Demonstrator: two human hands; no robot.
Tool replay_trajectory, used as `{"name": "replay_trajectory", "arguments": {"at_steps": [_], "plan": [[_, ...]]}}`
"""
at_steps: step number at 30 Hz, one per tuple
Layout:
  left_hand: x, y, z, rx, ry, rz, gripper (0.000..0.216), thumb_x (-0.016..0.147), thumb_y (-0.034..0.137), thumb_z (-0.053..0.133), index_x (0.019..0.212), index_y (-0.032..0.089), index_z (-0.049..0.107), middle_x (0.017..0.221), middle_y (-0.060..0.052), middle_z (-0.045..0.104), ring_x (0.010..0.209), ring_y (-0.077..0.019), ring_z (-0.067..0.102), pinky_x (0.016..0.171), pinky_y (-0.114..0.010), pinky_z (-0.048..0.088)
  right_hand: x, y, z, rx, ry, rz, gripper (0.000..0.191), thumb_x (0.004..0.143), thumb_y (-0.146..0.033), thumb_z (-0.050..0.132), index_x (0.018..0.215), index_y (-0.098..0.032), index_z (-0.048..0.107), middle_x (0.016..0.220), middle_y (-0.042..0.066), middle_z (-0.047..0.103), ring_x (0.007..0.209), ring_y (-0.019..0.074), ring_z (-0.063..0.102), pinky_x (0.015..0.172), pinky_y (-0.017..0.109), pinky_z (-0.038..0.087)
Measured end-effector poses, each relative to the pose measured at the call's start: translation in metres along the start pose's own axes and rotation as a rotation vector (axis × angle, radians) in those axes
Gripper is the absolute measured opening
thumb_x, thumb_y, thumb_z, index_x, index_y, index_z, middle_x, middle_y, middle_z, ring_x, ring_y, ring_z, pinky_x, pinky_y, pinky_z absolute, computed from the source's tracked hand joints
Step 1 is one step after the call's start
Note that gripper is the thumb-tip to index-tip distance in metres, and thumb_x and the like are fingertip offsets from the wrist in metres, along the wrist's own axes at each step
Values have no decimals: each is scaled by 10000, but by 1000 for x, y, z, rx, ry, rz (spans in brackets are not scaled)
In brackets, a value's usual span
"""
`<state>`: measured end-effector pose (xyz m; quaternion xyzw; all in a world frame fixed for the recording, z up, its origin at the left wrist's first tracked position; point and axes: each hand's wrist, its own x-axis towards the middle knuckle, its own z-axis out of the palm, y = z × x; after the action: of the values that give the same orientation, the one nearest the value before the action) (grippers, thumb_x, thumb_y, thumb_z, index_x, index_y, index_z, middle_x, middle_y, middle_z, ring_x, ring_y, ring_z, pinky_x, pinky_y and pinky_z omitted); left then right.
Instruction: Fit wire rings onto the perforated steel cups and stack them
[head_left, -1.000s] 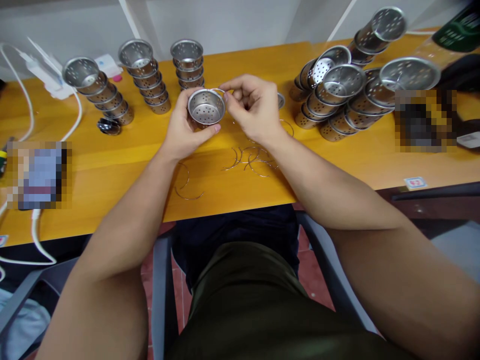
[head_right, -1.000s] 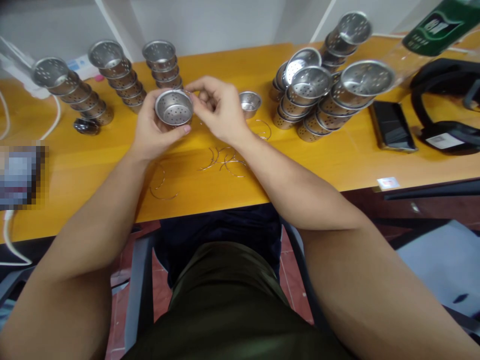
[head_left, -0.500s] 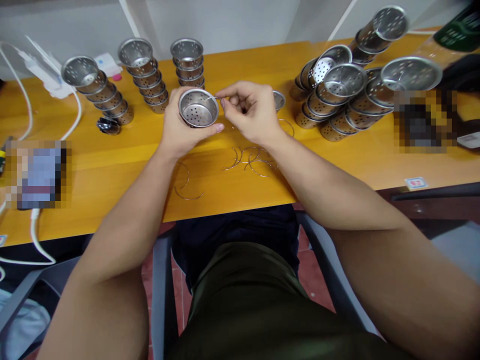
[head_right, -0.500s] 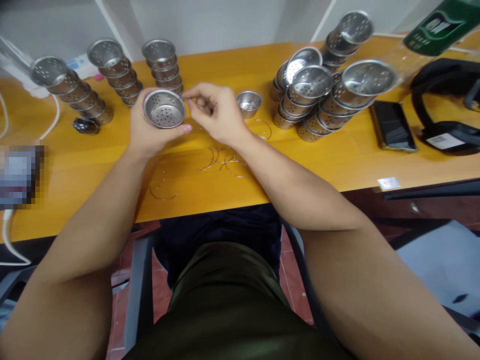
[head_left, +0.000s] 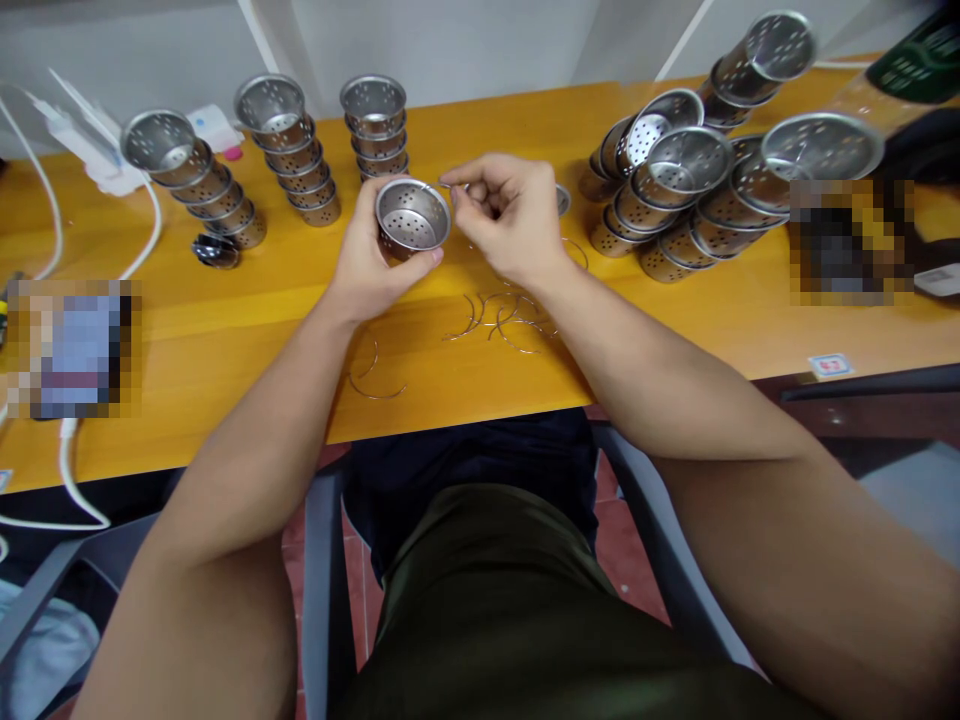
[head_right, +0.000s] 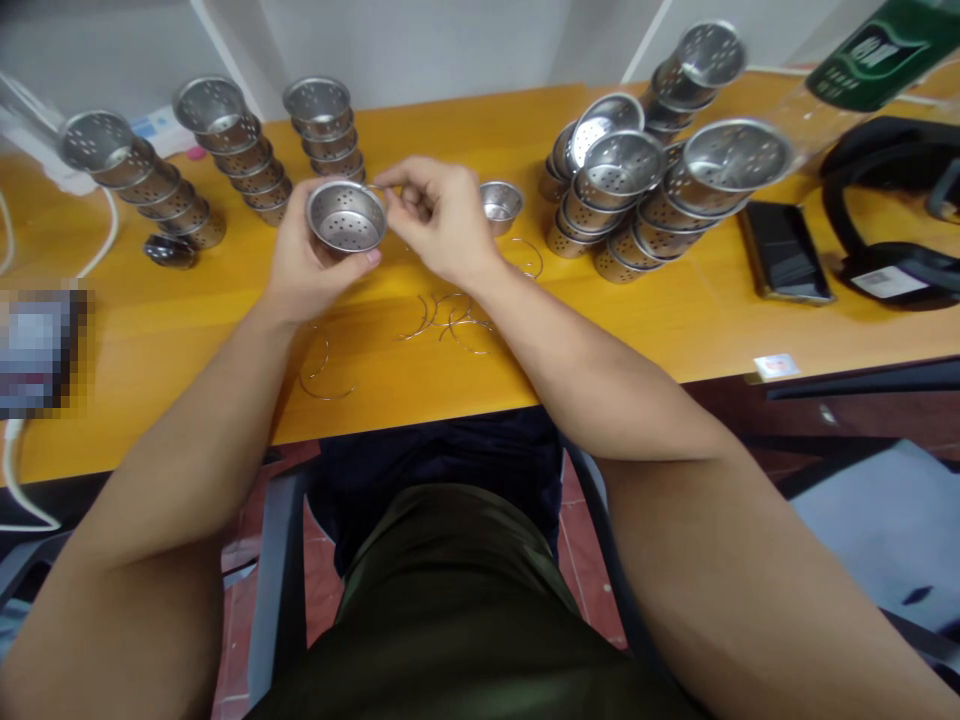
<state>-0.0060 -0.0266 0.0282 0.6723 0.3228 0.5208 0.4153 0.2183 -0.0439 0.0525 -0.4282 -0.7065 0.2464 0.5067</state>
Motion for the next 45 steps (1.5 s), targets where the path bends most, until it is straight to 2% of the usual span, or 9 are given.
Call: {"name": "replay_trajectory", "arguments": {"at_steps": [7, 12, 15, 21, 26, 31, 36, 39, 45], "plan": [[-2, 3, -2, -8, -19, -9, 903, 622, 462, 1231, 1367, 330, 739, 1465, -97, 784, 1536, -411, 752, 1379, -519, 605, -6, -6, -5, -92, -54, 37, 415, 1056, -749, 788, 1188, -356, 809, 879, 42, 632, 897, 309, 639, 917, 507, 605], [4, -27, -10, 53, -99, 124, 957, 714, 655, 1197, 1465, 333, 699, 1485, -109, 797, 1448, -403, 800, 1331, -563, 649, -4, 5, 1, -93, 8, -117, 81, 1105, -375, 800, 1076, -305, 829, 808, 3, 645, 748, 217, 615, 808, 422, 570], [10, -52, -14, 118, -146, 246, 1031, 748, 773, 1165, 1539, 359, 649, 1515, -113, 788, 1420, -399, 813, 1284, -584, 687, -1, 12, 6, -91, 54, -169, 64, 1059, -231, 834, 1015, -273, 816, 766, -24, 622, 706, 181, 606, 784, 380, 562], [8, -61, -14, 166, -192, 315, 1037, 848, 857, 1069, 1638, 405, 571, 1591, -120, 738, 1472, -404, 793, 1260, -580, 707, -2, 12, 5, -96, 61, -132, 133, 1073, -405, 903, 1041, -292, 839, 766, -5, 596, 755, 228, 649, 799, 392, 618], [6, -56, -10, 173, -234, 428, 1181, 796, 834, 1126, 1708, 428, 494, 1632, -85, 721, 1451, -398, 761, 1270, -629, 677, -6, 7, 9, -90, 92, -142, 110, 1064, -344, 879, 1164, -302, 858, 750, -28, 532, 741, 216, 591, 832, 393, 621], [5, -58, -6, 230, -210, 452, 1208, 728, 844, 1176, 1652, 431, 516, 1509, -36, 761, 1277, -335, 747, 1127, -588, 690, -9, 4, 19, -71, 81, -130, 48, 1017, -256, 863, 994, -270, 824, 720, -27, 540, 703, 199, 566, 801, 382, 615], [1, -48, -5, 290, -177, 374, 1077, 794, 1029, 1009, 1529, 328, 649, 1392, -72, 822, 1190, -328, 799, 1034, -550, 691, -8, 5, 18, 36, 44, -126, 195, 1073, -449, 863, 1006, -269, 828, 760, -5, 630, 707, 200, 589, 779, 393, 624], [2, -45, -8, 266, -132, 328, 978, 853, 1047, 941, 1435, 287, 742, 1276, -85, 841, 1102, -308, 811, 963, -510, 693, -5, 6, 8, 170, -89, -113, 396, 1088, -664, 851, 1011, -276, 831, 814, 16, 704, 719, 201, 626, 743, 386, 626], [6, -45, -18, 211, -130, 202, 905, 880, 1038, 924, 1331, 263, 800, 1221, -102, 854, 1073, -307, 837, 1034, -518, 717, 1, 9, -8, 362, -328, -48, 712, 920, -955, 953, 1053, -275, 788, 858, 1, 749, 616, 152, 599, 575, 328, 568]]}}
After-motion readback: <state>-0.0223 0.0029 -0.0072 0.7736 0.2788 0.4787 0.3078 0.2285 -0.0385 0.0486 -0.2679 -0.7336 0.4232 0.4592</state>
